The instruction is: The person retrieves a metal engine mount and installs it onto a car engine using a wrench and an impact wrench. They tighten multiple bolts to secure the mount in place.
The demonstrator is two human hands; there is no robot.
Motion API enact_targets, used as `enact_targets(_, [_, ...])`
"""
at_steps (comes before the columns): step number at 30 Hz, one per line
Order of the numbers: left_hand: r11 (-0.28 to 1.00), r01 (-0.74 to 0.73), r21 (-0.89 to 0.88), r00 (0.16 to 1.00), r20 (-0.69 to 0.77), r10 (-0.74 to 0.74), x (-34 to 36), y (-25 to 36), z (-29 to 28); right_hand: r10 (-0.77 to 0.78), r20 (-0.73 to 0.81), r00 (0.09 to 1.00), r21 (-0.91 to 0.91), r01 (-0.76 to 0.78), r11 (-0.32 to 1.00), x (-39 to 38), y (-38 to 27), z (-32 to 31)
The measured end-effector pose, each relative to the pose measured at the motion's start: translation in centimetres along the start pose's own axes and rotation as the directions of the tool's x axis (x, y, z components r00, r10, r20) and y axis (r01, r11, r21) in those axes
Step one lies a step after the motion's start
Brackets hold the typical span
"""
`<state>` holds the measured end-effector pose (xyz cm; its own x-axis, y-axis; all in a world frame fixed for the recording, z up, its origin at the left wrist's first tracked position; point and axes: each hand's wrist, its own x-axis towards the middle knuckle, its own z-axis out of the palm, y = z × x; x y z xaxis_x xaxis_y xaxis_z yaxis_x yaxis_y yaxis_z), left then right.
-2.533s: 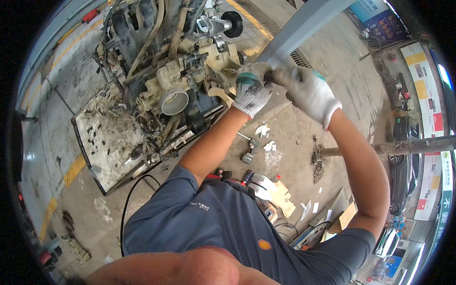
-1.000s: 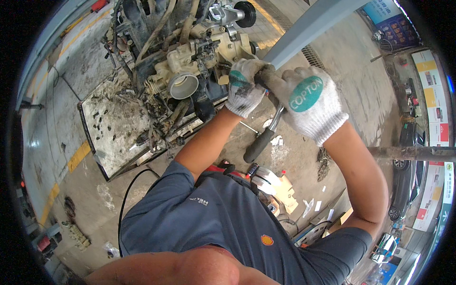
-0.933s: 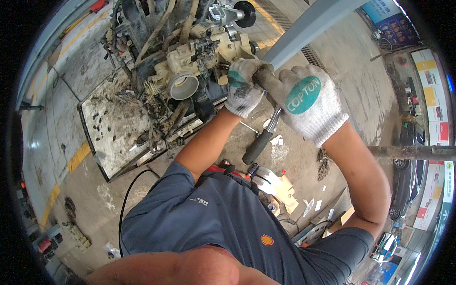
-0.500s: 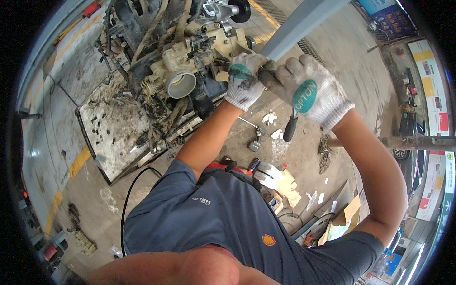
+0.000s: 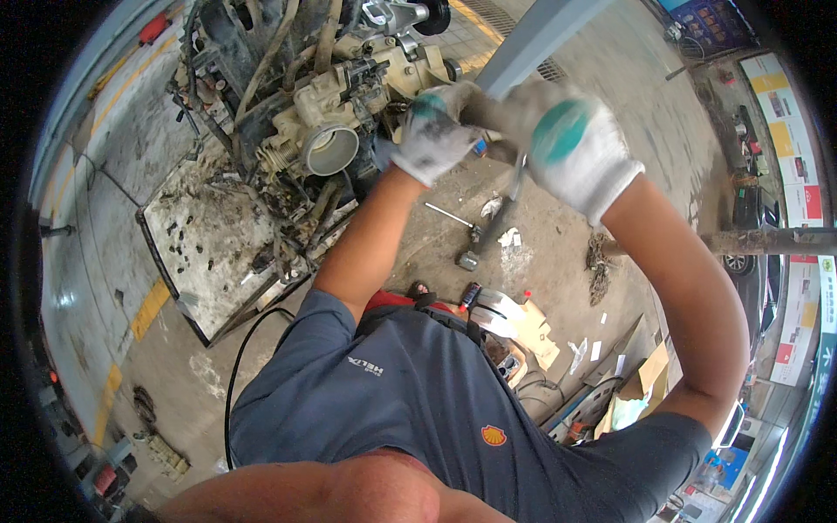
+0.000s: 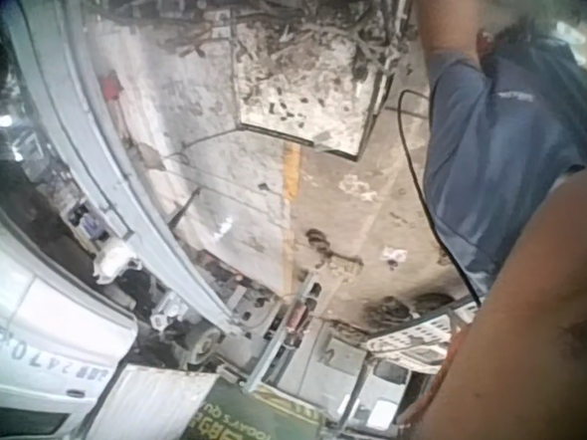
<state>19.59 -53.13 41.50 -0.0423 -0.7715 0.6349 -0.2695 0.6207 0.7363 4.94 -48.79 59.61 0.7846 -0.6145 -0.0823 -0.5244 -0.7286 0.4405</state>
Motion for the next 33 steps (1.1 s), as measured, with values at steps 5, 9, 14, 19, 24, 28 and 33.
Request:
enact_targets(5, [0.981,-0.060,0.186,0.949,-0.293,0.114,-0.6,1.1,2.8,0.407,0.517,0.753,0.723,-0.639,0.263,0.7,-0.3,-1.3])
enact_targets(9, [0.990,-0.138,0.003,0.985,0.105,0.137,-0.3,-4.0,2.1,-0.270,-0.201,0.942,-0.033,0.269,0.963,0.9,0.3,-0.9])
enact_targets(14, [0.977,-0.086,0.195,0.961,-0.242,0.133,-0.5,1.3,1.9,0.319,0.359,0.877,0.791,-0.468,0.394,0.4,-0.3,-1.6])
enact_targets(19, [0.919,0.066,-0.388,0.997,0.054,-0.049,-0.6,0.9,1.1,-0.373,-0.200,0.906,-0.140,0.351,0.926,0.2,0.0,-1.5])
enact_targets(24, [0.979,-0.166,0.115,0.977,-0.117,0.179,0.1,2.5,0.0,0.363,0.029,0.931,0.583,-0.311,0.751,-1.1,-1.5,1.1])
enact_targets(28, [0.993,-0.098,0.062,0.989,-0.108,0.104,-2.0,-0.7,2.0,0.323,0.214,0.922,0.600,-0.385,0.701,0.9,-1.5,-3.0])
enact_targets(33, [0.848,-0.351,0.397,0.864,0.487,0.130,0.1,-0.6,-1.3,-0.076,-0.169,0.983,-0.056,0.067,0.996,-2.8,-0.4,0.7])
